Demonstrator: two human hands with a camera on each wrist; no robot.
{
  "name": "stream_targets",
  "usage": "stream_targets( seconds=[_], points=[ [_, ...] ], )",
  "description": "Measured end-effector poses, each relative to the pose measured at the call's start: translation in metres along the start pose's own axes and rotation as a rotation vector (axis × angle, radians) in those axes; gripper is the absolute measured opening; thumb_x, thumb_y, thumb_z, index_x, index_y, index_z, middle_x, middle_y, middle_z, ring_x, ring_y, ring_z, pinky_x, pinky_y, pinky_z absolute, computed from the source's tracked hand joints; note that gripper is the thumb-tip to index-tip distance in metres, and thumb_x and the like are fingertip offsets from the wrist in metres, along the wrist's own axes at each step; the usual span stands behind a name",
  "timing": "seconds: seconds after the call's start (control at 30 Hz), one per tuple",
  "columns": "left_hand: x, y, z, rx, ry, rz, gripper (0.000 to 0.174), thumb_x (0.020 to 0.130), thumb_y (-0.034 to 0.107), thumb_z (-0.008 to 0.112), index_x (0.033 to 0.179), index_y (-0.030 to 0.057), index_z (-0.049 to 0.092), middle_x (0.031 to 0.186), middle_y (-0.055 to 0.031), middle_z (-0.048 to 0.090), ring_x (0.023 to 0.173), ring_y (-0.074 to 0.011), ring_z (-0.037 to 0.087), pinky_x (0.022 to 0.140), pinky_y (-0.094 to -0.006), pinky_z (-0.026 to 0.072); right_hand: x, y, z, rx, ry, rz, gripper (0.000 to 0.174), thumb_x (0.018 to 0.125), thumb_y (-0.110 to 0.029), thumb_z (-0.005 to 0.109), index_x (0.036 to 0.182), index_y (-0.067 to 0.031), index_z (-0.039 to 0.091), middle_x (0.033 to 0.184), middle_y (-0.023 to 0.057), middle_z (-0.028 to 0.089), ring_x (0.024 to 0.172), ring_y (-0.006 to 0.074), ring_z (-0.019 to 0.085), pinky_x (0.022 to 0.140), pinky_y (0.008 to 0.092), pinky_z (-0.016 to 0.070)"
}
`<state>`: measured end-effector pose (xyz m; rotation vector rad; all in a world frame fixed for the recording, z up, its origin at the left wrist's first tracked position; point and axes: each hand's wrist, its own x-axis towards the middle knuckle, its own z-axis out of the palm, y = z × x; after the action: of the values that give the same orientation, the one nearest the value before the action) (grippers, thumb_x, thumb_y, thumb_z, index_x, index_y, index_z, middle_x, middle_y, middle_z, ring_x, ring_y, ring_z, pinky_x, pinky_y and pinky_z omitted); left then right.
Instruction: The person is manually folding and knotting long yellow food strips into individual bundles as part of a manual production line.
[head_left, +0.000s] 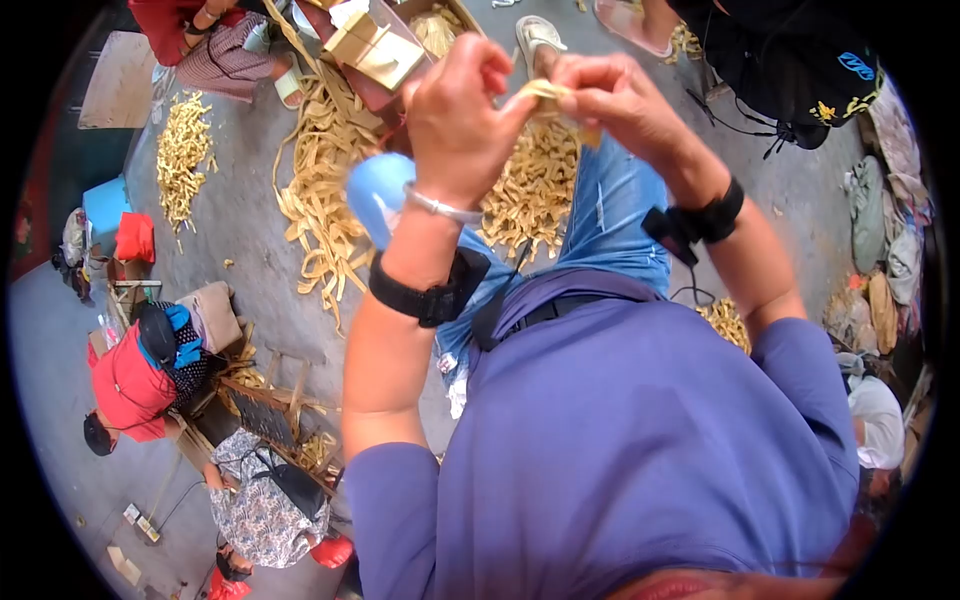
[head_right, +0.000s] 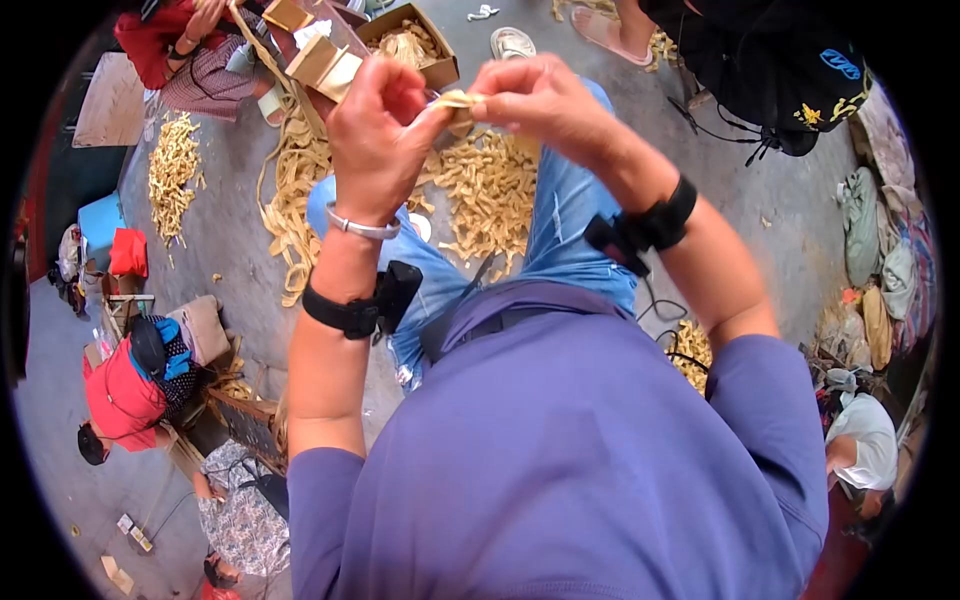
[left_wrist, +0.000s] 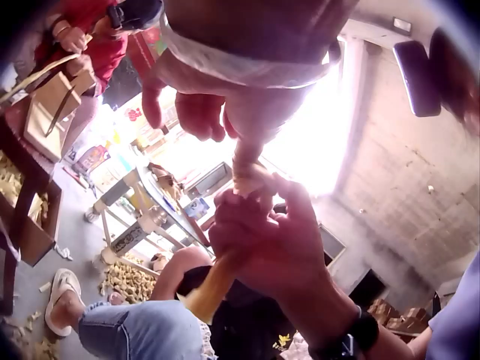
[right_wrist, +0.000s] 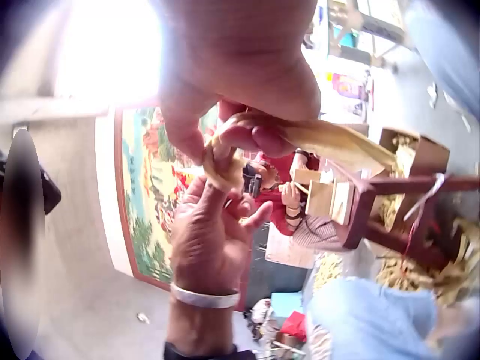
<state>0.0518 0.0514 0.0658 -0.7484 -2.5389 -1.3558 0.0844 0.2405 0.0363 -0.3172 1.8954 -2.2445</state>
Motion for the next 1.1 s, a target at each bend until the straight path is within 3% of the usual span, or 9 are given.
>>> stream_targets(
  seconds=[0.07,0.17,0.33,0.47,0.6,0.7,0.83,0.97,1.1],
  points=[
    [-0.011,-0.002,0.009,-0.072,0.051,-0.062,0.02,0.073,0.016,0.073,0.082,0.0076,0.057,0.067,-0.0047,0.059,0.06,-0.018,0.06,0.058,-0.0326,0.0456,-0.004,0.011,0.016,0.417,0.058,0.047,0.012,0.082,-0.016,0.067,0.085,-0.0041,0.065,0.071,-0.0053,0.053,0.061,0.0029,0.043,0.057,0.0171,0.0336],
    [-0.015,-0.005,0.017,-0.216,0.099,-0.113,0.011,0.075,0.006,0.068,0.084,0.004,0.061,0.07,-0.0071,0.062,0.061,-0.0182,0.062,0.056,-0.0295,0.0492,-0.005,0.02,0.025,0.408,0.163,0.118,0.014,0.082,-0.016,0.067,0.087,-0.0021,0.065,0.073,-0.0045,0.055,0.062,0.0023,0.044,0.057,0.0161,0.0338],
    [-0.018,-0.005,0.008,-0.261,-0.022,-0.22,0.008,0.076,0.006,0.064,0.084,0.0038,0.064,0.074,-0.0086,0.065,0.064,-0.0194,0.063,0.063,-0.0319,0.0492,-0.004,0.013,0.029,-0.536,0.264,-0.252,0.017,0.079,-0.013,0.069,0.089,0.0015,0.066,0.082,0.0023,0.062,0.068,0.0105,0.06,0.058,0.0252,0.0477],
    [-0.021,0.006,0.003,0.234,0.075,0.135,0.013,0.077,0.007,0.064,0.09,0.0086,0.066,0.077,-0.0035,0.064,0.073,-0.0159,0.062,0.081,-0.0316,0.0411,-0.004,0.008,0.031,-0.755,0.279,-0.324,0.013,0.071,-0.011,0.069,0.083,-0.0065,0.068,0.08,0.0055,0.059,0.062,0.0185,0.061,0.056,0.0298,0.0486],
    [-0.027,-0.003,0.004,0.588,-0.176,0.109,0.01,0.079,0.012,0.062,0.088,0.0106,0.066,0.082,-0.0047,0.061,0.083,-0.0184,0.058,0.08,-0.0324,0.0389,-0.01,0.006,0.035,-0.96,0.274,-0.312,0.01,0.072,-0.013,0.068,0.081,-0.0089,0.067,0.081,0.0034,0.06,0.063,0.0217,0.061,0.056,0.033,0.049],
    [-0.031,-0.027,0.01,-0.021,-0.249,-0.138,0.011,0.079,0.011,0.06,0.089,0.0078,0.066,0.083,-0.0039,0.062,0.083,-0.0152,0.058,0.073,-0.0306,0.0426,-0.012,0.007,0.037,-0.887,0.327,-0.263,0.012,0.071,-0.013,0.068,0.082,-0.0087,0.066,0.081,0.0034,0.059,0.063,0.0219,0.061,0.057,0.0332,0.049],
    [-0.038,-0.013,0.013,-0.971,-0.229,-0.774,0.01,0.078,0.006,0.06,0.084,-0.002,0.064,0.087,-0.0016,0.064,0.081,-0.0125,0.057,0.07,-0.028,0.0453,-0.015,0.005,0.036,-0.87,0.332,-0.326,0.013,0.071,-0.013,0.067,0.082,-0.008,0.064,0.081,0.0038,0.059,0.064,0.0214,0.061,0.057,0.0324,0.0486],
    [-0.038,-0.009,0.018,-0.027,-0.033,-0.033,0.018,0.072,0.005,0.066,0.089,0.0016,0.063,0.085,-0.0044,0.064,0.075,-0.0166,0.059,0.072,-0.0271,0.0465,-0.027,0.023,0.031,-0.629,0.303,-0.176,0.012,0.073,-0.011,0.064,0.083,-0.0049,0.064,0.075,0.0011,0.057,0.061,0.0129,0.056,0.056,0.0266,0.0453],
    [-0.048,-0.009,0.034,-0.111,-0.047,-0.143,0.016,0.069,0.005,0.069,0.082,0.0034,0.061,0.081,-0.0077,0.062,0.074,-0.0202,0.06,0.07,-0.03,0.0474,-0.029,0.026,0.033,0.158,0.192,0.161,0.01,0.078,-0.008,0.061,0.084,-0.0009,0.064,0.07,-0.0046,0.055,0.063,0.0038,0.049,0.058,0.0202,0.0412]
  ],
)
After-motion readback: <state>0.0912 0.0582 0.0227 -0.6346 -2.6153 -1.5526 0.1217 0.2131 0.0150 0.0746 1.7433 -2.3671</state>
